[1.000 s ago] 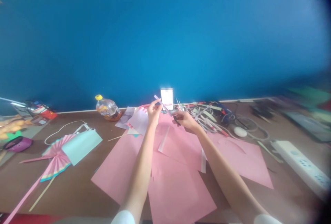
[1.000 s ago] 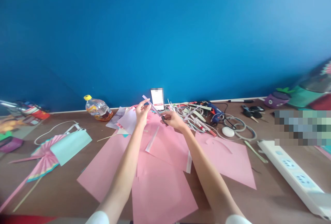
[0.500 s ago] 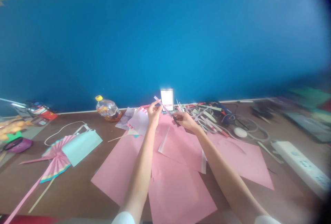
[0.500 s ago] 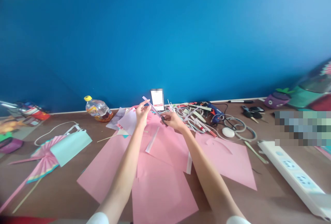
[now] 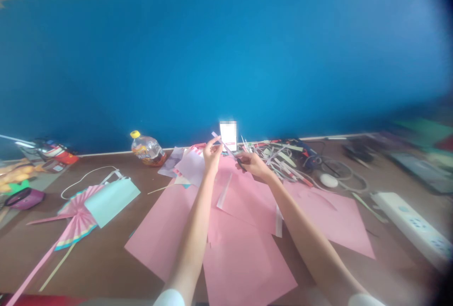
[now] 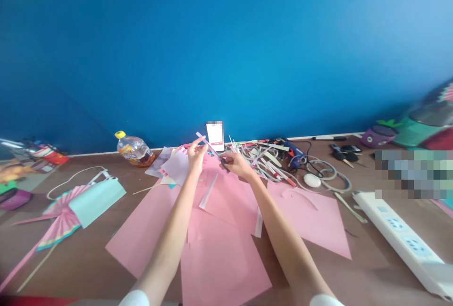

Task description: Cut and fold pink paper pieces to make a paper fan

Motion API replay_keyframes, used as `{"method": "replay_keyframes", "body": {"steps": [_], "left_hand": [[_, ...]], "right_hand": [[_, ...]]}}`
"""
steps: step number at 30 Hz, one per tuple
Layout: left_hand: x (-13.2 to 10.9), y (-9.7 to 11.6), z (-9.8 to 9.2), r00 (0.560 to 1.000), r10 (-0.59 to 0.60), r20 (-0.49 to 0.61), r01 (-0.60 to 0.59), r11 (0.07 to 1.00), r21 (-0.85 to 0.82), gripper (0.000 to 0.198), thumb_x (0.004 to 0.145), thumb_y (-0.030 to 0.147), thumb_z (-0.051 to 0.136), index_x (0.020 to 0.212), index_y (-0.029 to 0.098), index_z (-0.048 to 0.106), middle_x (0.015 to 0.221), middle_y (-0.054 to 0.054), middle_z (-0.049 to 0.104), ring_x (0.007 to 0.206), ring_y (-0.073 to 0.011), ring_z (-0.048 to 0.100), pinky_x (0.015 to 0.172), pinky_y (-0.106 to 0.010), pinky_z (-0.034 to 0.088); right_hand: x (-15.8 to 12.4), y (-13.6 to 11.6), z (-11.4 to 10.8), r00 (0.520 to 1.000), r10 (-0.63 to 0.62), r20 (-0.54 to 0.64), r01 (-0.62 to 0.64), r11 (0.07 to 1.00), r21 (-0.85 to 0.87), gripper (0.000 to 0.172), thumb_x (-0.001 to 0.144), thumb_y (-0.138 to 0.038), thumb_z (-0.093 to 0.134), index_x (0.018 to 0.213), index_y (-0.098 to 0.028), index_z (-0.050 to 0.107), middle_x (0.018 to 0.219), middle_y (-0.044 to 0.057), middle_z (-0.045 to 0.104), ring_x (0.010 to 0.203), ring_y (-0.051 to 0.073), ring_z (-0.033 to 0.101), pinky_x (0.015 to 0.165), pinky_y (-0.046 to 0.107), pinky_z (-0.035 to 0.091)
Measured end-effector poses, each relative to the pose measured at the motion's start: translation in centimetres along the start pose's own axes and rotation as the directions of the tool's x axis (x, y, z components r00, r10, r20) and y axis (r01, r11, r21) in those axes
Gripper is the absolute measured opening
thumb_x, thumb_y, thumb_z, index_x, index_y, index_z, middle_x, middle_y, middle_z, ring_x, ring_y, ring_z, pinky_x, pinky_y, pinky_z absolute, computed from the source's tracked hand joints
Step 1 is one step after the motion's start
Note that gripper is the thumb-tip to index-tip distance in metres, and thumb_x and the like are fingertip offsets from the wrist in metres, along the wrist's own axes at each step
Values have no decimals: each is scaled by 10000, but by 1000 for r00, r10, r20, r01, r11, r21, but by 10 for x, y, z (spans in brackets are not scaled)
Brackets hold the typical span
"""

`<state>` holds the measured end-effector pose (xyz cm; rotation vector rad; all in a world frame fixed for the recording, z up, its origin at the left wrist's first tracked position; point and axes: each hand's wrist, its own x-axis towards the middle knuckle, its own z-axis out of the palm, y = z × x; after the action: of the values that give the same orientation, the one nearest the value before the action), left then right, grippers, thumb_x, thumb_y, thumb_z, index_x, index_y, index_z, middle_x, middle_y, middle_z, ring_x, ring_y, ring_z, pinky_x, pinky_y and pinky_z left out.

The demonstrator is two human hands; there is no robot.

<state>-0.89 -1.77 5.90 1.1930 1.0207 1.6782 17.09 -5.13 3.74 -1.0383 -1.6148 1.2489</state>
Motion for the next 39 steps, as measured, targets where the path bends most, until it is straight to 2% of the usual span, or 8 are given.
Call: {"method": "replay_keyframes", "body": {"steps": [9, 18, 25, 28, 33, 39], "left_hand": [[-4, -4, 2, 999, -26, 34, 25, 999, 37, 534, 682, 374, 737, 1171, 183, 640, 723, -28, 671, 601, -112, 568, 533, -214, 431], [-2, -4, -2, 999, -36, 38, 35, 999, 26, 490, 681, 333, 735, 1139, 176, 657, 770, -44, 692, 668, -132, 606, 602, -237, 471], [6, -14, -8, 1000, 26, -4, -26, 1000, -12, 366, 728, 387, 690, 1029, 180, 687, 1141, -110, 677, 927, -184, 645, 756, -289, 513], [8, -15, -9, 998, 46, -30, -46, 999, -13, 373, 713, 377, 709, 1025, 174, 687, 1137, -115, 678, 954, -189, 643, 781, -294, 519], [8, -13, -7, 999, 22, -33, -23, 1000, -8, 431, 677, 377, 741, 1045, 162, 677, 1124, -119, 679, 846, -161, 649, 725, -282, 527], [6, -9, -6, 1000, 3, -15, -3, 1000, -2, 483, 652, 393, 762, 1060, 149, 676, 884, -88, 711, 745, -156, 647, 658, -266, 520]], "right_hand": [[0, -3, -1, 1000, 9, -12, -10, 1000, -1, 438, 661, -315, 731, 1047, -125, 645, 656, 25, 661, 566, 145, 605, 541, 273, 515], [2, -1, 1, 1000, 0, -1, 0, 1000, 18, 478, 681, -331, 716, 1099, -112, 634, 698, 50, 680, 602, 157, 625, 539, 277, 528], [1, 2, -1, 1000, 7, 16, -7, 1000, -3, 409, 676, -312, 720, 1035, -128, 654, 654, 32, 662, 553, 145, 603, 516, 268, 512], [1, 1, -1, 999, 7, 33, -7, 1000, -1, 396, 668, -299, 727, 1023, -136, 659, 650, 20, 653, 519, 127, 581, 515, 264, 507], [1, 1, -1, 1000, 17, 22, -17, 1000, -4, 413, 669, -301, 722, 1039, -130, 655, 659, 25, 654, 524, 129, 582, 522, 267, 509], [1, 2, -2, 999, 12, 31, -11, 1000, -13, 424, 678, -312, 717, 1053, -126, 649, 674, 28, 658, 528, 125, 580, 527, 266, 506]]}}
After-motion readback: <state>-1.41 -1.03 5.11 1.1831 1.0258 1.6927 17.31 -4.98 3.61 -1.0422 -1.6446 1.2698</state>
